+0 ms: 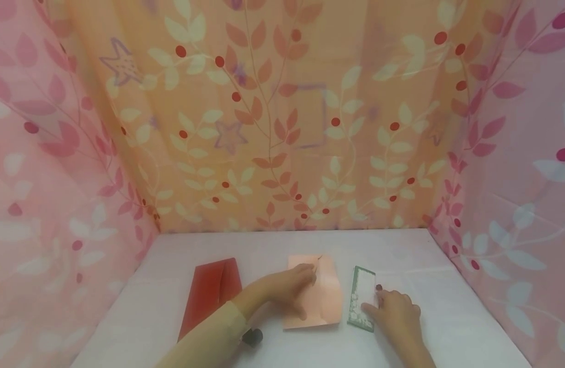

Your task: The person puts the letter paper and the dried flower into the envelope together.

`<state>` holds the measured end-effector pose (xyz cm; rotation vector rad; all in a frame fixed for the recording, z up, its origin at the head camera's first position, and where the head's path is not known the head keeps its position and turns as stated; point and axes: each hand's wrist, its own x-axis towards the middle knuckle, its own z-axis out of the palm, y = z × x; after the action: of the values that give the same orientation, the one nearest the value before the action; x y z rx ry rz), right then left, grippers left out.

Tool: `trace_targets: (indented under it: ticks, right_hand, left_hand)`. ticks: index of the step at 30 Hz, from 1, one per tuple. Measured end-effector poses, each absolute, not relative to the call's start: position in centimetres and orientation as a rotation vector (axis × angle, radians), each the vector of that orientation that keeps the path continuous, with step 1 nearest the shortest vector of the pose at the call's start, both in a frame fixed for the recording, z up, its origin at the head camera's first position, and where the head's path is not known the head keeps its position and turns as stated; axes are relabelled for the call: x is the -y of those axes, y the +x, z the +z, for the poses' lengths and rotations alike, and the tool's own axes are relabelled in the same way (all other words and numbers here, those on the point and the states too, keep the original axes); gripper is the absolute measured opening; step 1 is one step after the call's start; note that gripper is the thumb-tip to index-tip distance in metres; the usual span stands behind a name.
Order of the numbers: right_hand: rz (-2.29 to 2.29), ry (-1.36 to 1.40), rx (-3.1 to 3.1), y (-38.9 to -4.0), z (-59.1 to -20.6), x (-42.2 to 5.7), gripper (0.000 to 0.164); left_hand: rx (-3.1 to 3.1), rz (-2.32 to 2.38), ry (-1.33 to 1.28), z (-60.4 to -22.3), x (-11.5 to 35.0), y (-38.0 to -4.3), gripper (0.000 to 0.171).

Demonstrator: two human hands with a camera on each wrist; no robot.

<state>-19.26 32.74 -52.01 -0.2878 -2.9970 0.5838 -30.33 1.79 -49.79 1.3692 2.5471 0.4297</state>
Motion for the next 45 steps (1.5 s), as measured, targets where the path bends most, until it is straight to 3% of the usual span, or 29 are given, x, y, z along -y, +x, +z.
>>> trace_targets:
  ticks: [8,24,45]
  right_hand:
    - [0.536,-0.284,3.014,-19.2,-52.0,-32.2,0.081]
    - [0.814,-0.402,2.981,-19.3,-53.0,-32.0,0.065]
    - [0.830,-0.397,2.979,-18.5,-51.4,-31.7,0.061]
  left_hand:
    - [-2.541,0.427,1.355,-49.9,-1.9,-30.4,0.076]
    - [-2.528,0.455,1.315,-50.7,-1.8,-30.5,0.076]
    - [-2.529,0.436,1.287,-49.7,-1.9,-30.1,0.074]
